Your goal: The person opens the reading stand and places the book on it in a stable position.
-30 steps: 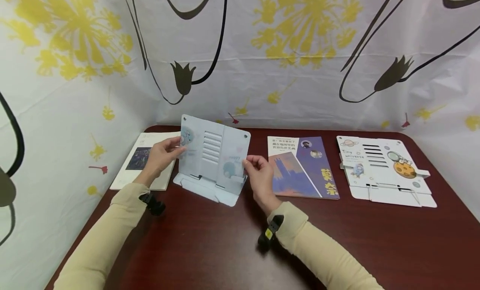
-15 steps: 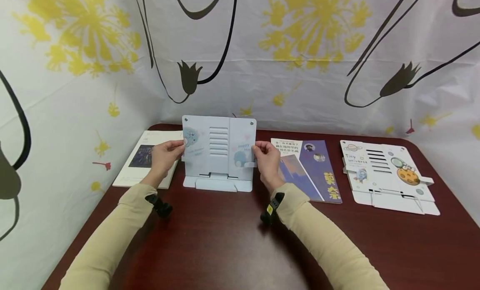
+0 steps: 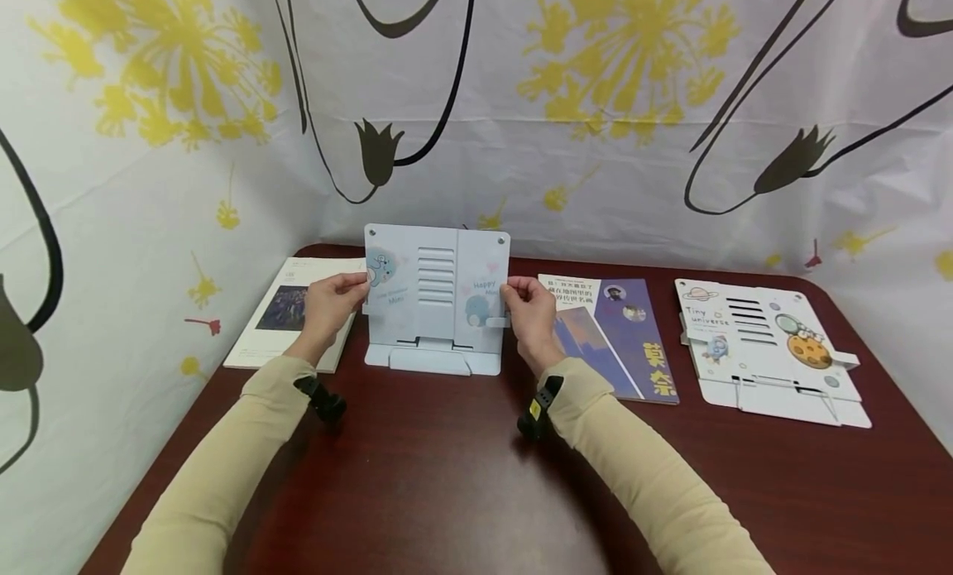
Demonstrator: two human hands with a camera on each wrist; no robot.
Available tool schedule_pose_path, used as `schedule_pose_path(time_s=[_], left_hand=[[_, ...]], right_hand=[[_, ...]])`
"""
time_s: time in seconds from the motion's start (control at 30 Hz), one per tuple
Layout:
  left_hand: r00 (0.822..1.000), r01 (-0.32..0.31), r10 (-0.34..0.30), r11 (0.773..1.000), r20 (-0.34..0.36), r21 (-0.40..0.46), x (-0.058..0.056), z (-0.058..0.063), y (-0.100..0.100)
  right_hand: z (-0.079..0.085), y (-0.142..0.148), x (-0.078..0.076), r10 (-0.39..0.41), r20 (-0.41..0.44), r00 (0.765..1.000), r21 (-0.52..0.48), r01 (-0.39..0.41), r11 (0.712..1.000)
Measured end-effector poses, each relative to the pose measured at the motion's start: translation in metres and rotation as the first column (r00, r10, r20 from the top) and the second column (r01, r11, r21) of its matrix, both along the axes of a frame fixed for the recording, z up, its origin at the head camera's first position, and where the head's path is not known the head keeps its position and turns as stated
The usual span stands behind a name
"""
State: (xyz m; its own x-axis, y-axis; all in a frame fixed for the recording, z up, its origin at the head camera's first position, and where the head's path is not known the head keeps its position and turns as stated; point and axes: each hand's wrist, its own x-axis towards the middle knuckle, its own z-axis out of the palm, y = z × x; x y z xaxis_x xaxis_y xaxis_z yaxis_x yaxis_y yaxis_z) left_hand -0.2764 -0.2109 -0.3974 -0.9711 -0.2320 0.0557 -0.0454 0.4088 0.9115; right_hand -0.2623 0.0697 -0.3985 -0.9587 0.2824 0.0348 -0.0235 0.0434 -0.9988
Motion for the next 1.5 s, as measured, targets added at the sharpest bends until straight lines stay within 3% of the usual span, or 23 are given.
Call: schedule_pose_path(time_s=[0.37, 0.47, 0.6, 0.7, 0.77, 0.93, 1.03, 1.17, 1.33, 1.5], left_hand=[[1.000, -0.004, 0.002, 0.998, 0.031, 0.060, 0.002, 0.002, -0.001], [0.999, 0.011, -0.014, 0.996, 0.040, 0.090, 0.002, 0.004, -0.002], [0.999, 0.021, -0.030, 0.979, 0.040, 0.203, 0.002, 0.008, -0.008], [0.999, 0.011, -0.019, 0.969, 0.030, 0.246, 0.001, 0.011, -0.020], [1.000, -0.008, 0.003, 0.972, 0.022, 0.236, 0.002, 0.012, -0.031], [0.995, -0.090, 0.082, 0.982, 0.054, 0.164, 0.009, 0.011, -0.066], [0.984, -0.154, 0.144, 0.982, 0.101, 0.106, 0.015, 0.008, -0.087], [0.972, -0.204, 0.203, 0.979, 0.120, 0.000, 0.021, 0.003, -0.108], [0.969, -0.201, 0.222, 0.963, 0.105, -0.181, 0.023, -0.002, -0.124], [0.971, -0.142, 0.182, 0.960, 0.152, -0.243, 0.023, -0.004, -0.133]], right_hand=[[0.001, 0.000, -0.001, -0.007, 0.004, 1.000, -0.011, 0.007, 1.000], [0.007, 0.001, 0.000, -0.039, -0.040, 0.998, -0.086, 0.035, 0.996], [0.023, -0.005, 0.002, -0.109, -0.178, 0.978, -0.256, 0.061, 0.965], [0.038, -0.019, 0.009, -0.120, -0.247, 0.961, -0.361, 0.024, 0.932], [0.045, -0.033, 0.016, -0.090, -0.248, 0.964, -0.406, -0.019, 0.914], [0.045, -0.076, 0.039, 0.110, -0.132, 0.985, -0.489, -0.161, 0.857], [0.039, -0.101, 0.052, 0.242, -0.043, 0.969, -0.507, -0.230, 0.831], [0.031, -0.130, 0.064, 0.357, 0.051, 0.933, -0.523, -0.280, 0.805], [0.021, -0.160, 0.072, 0.444, 0.152, 0.883, -0.515, -0.313, 0.798], [0.009, -0.186, 0.073, 0.452, 0.225, 0.863, -0.486, -0.303, 0.820]])
